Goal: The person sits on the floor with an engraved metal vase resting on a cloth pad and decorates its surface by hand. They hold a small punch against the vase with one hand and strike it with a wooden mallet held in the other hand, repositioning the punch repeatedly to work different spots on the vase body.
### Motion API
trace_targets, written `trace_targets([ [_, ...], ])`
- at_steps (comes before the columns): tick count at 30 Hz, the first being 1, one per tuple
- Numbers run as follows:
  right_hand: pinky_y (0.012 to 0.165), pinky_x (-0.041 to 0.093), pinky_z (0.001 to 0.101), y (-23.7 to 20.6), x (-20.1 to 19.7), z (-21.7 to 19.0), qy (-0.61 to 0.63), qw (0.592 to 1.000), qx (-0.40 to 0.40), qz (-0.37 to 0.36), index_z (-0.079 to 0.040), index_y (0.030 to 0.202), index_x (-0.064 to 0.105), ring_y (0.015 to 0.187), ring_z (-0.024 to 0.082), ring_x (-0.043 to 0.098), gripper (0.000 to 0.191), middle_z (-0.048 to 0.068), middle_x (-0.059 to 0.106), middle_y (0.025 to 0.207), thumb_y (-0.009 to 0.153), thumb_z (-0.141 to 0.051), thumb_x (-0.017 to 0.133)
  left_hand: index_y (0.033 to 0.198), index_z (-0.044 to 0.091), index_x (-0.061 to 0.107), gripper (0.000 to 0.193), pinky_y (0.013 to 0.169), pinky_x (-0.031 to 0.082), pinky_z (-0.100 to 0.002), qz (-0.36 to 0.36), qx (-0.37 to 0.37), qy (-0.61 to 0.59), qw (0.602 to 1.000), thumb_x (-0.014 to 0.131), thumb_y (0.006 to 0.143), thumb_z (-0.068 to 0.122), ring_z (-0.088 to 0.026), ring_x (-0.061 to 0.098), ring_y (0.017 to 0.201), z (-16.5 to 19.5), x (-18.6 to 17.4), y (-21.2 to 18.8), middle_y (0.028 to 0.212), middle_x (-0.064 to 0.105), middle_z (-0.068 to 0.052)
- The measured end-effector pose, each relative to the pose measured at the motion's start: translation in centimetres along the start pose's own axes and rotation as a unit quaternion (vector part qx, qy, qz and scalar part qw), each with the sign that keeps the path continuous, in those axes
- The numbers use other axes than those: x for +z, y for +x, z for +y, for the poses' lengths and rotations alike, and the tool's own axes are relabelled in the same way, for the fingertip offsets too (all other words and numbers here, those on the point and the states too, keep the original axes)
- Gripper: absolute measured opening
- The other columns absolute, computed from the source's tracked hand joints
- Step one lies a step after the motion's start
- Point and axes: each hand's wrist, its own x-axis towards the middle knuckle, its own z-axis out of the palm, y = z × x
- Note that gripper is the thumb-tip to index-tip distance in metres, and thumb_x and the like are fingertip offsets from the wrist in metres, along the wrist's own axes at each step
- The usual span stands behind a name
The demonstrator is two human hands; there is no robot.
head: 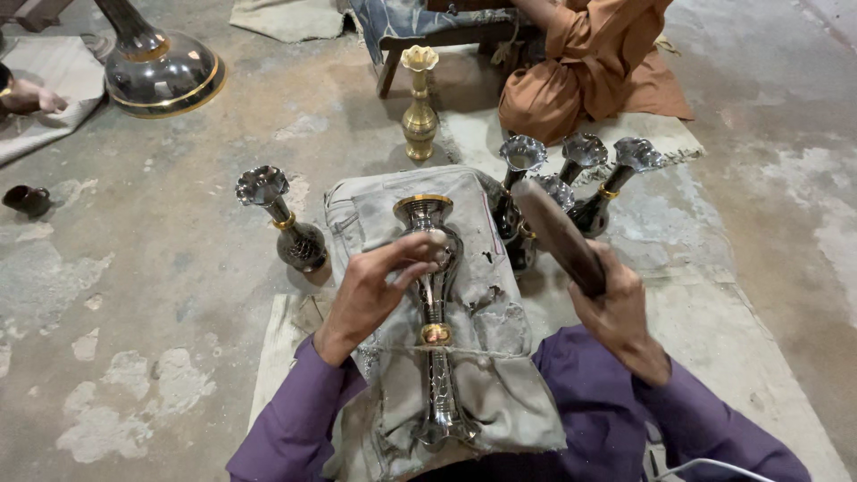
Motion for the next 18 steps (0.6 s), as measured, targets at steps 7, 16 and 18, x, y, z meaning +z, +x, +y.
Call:
trace_targets([
  [7,0.068,0.061,0.0414,3.7,-2.9,-2.7,-0.198,0.961,-0.086,-0.171,-0.03,0.149,0.05,0.082,0.026,0.07,0.081,0.008,0.065,0.111,0.074,-0.015,0.074,0.136,0.005,0.061,0.044,0.086,0.066,-0.032,0.03,-0.056,-0.064,0.996,0.073,0.094,0.004,-0.018,0.078,0.1,-1.7,0.3,-0.5,0.109,0.079,-0.011],
  [16,0.061,0.062,0.034,6.6,-4.1,-4.6,-0.217,0.954,-0.185,-0.095,-0.029,0.151,0.047,0.085,0.019,0.069,0.066,0.007,0.065,0.115,0.09,-0.032,0.072,0.136,0.005,0.063,0.045,0.083,0.067,-0.033,0.018,-0.017,0.011,1.0,0.074,0.093,0.005,-0.021,0.079,0.098,-2.1,0.5,-0.5,0.109,0.078,-0.012],
  [18,0.068,0.063,0.0347,7.0,-4.8,-5.5,-0.076,0.979,-0.181,-0.053,-0.022,0.156,0.043,0.084,0.018,0.068,0.069,0.009,0.064,0.115,0.094,-0.037,0.07,0.137,0.005,0.063,0.045,0.083,0.067,-0.033,0.02,-0.019,0.01,1.0,0.073,0.093,0.005,-0.021,0.079,0.097,-2.0,0.5,-0.7,0.108,0.078,-0.012],
])
